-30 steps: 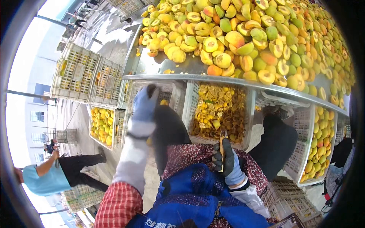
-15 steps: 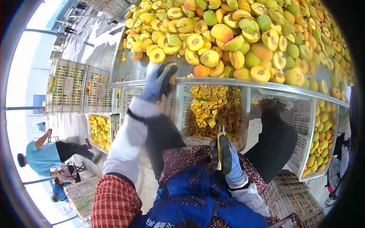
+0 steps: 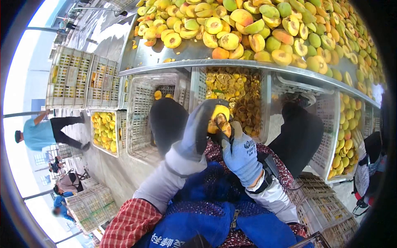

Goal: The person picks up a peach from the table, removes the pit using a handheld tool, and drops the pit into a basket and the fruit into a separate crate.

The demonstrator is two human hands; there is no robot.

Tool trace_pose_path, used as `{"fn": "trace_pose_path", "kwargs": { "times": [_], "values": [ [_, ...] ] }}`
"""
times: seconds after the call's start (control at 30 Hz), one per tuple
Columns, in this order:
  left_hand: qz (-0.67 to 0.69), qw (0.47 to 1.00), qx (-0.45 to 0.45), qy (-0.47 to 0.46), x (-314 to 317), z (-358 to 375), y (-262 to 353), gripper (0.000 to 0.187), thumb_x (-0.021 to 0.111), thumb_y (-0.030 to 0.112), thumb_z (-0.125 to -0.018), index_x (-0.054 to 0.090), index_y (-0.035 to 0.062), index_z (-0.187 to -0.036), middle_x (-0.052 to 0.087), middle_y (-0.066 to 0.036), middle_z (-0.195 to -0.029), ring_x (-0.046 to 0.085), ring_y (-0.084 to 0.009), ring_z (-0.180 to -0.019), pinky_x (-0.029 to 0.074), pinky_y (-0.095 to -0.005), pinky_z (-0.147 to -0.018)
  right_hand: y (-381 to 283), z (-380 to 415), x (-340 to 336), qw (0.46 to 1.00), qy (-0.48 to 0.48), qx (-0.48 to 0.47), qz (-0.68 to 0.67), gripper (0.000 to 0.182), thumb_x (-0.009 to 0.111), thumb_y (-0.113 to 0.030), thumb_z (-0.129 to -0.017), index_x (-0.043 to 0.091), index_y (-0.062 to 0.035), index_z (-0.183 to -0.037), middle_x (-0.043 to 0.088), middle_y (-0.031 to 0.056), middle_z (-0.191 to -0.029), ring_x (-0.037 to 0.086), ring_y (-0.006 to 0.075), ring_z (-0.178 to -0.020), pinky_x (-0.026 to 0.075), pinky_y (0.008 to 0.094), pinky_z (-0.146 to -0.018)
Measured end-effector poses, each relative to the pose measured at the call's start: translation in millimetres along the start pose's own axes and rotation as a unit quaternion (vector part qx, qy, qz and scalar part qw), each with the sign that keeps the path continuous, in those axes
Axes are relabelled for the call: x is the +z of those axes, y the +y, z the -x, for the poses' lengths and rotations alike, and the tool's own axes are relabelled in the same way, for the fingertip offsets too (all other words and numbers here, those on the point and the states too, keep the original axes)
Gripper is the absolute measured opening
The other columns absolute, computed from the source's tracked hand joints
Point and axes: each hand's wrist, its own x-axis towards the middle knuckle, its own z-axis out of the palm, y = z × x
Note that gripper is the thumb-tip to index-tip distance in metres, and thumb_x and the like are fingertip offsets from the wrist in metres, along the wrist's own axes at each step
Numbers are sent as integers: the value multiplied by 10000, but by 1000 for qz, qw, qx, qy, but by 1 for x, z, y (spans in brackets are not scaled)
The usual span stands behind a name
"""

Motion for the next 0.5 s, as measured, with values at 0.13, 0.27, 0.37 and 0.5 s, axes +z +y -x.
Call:
{"fn": "trace_pose_path", "kwargs": {
  "times": [0.13,0.27,0.37,0.5],
  "values": [
    [-13,998,53,38,12,12,7,274,471,168,-904,540,-57,-1045,604,-102,-961,568,-148,-866,445,-247,-776,1,16,9,999,-53,1,-2,472,528,-117,-818,357,91,-1206,561,257,-802,567,400,-700,445,433,-608],
    [-4,996,77,43,16,20,7,262,535,100,-844,545,-72,-1042,603,-101,-962,562,-134,-877,444,-241,-785,6,36,20,997,16,-45,-59,456,508,-141,-848,362,91,-1213,547,282,-906,556,397,-798,444,430,-692],
    [-52,997,54,32,16,23,15,272,565,85,-817,549,-68,-1042,602,-101,-968,560,-132,-890,443,-238,-789,0,38,14,990,-27,17,-136,462,502,-162,-857,365,93,-1217,530,288,-950,539,398,-831,436,427,-729],
    [43,986,146,66,30,32,14,282,566,88,-823,540,-56,-1065,599,-101,-981,559,-137,-890,446,-245,-784,-17,31,10,995,45,-16,-85,328,565,-126,-761,467,18,-1038,554,259,-738,564,431,-688,451,457,-601]
  ]
}}
